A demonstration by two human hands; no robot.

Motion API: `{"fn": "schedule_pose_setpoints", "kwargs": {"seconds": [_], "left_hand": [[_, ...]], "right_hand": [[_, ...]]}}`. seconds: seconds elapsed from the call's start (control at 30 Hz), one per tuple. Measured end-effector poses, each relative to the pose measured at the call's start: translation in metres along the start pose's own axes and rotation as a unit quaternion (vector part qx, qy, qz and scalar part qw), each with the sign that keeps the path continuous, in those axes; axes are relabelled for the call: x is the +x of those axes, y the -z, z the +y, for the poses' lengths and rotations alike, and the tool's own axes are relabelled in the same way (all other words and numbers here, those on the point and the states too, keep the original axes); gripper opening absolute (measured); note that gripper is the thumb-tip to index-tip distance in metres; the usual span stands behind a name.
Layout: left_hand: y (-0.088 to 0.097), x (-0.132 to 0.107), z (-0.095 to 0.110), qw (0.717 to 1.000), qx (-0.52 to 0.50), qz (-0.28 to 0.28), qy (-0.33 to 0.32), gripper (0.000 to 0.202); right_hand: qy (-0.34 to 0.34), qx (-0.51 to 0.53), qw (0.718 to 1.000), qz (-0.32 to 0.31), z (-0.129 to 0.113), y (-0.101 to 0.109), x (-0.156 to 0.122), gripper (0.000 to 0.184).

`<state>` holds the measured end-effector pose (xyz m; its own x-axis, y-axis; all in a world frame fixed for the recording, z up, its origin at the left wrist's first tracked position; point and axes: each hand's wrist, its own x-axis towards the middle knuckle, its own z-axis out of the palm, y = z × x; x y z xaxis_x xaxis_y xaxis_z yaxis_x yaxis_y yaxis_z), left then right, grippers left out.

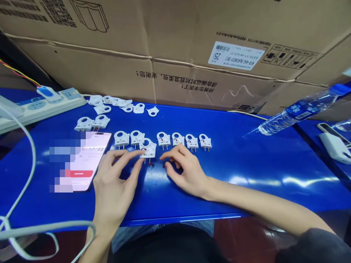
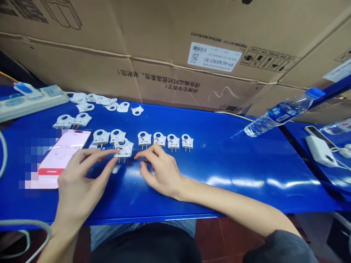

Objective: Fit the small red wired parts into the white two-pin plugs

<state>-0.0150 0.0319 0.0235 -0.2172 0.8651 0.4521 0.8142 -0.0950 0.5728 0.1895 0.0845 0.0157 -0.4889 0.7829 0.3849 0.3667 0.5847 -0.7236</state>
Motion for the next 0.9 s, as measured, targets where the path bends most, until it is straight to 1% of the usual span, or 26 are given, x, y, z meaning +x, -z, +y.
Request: {"fn": "schedule_pose_setpoints", "kwargs": {"seconds": [0.07, 0.13, 0.23, 0.33, 0.5, 0.6, 0.67, 0.77, 0.9], "left_hand": [[0.001, 0.012, -0.003, 0.999, 0.024, -0.003, -0.024, 0.025], [0.0, 0.024, -0.005, 0.998, 0.056, -0.011, -0.033, 0.024], [-0.004, 0.039, -0.007, 0.993, 0.1, -0.034, -0.057, 0.025], [-0.008, 0.046, -0.01, 0.986, 0.139, -0.058, -0.075, 0.027], [-0.013, 0.052, -0.012, 0.981, 0.161, -0.08, -0.072, 0.026], [-0.015, 0.054, -0.012, 0.978, 0.168, -0.089, -0.083, 0.026], [-0.017, 0.056, -0.012, 0.975, 0.181, -0.09, -0.088, 0.027], [-0.018, 0.058, -0.013, 0.972, 0.193, -0.089, -0.098, 0.027], [-0.019, 0.058, -0.015, 0.971, 0.193, -0.079, -0.116, 0.026]], "right_hand": [[0.039, -0.074, 0.996, -0.025, 0.001, 0.002, -0.005, 0.024], [0.067, -0.152, 0.985, -0.05, 0.002, 0.003, -0.008, 0.027], [0.079, -0.211, 0.971, -0.076, 0.005, 0.004, -0.009, 0.029], [0.077, -0.219, 0.97, -0.076, 0.006, 0.004, -0.009, 0.025], [0.062, -0.21, 0.973, -0.077, 0.006, 0.004, -0.006, 0.021], [0.072, -0.204, 0.973, -0.076, 0.009, 0.007, -0.004, 0.027], [0.096, -0.204, 0.972, -0.072, 0.012, 0.009, -0.002, 0.033], [0.128, -0.223, 0.964, -0.075, 0.016, 0.012, 0.002, 0.041], [0.141, -0.259, 0.951, -0.089, 0.018, 0.013, 0.005, 0.046]]}}
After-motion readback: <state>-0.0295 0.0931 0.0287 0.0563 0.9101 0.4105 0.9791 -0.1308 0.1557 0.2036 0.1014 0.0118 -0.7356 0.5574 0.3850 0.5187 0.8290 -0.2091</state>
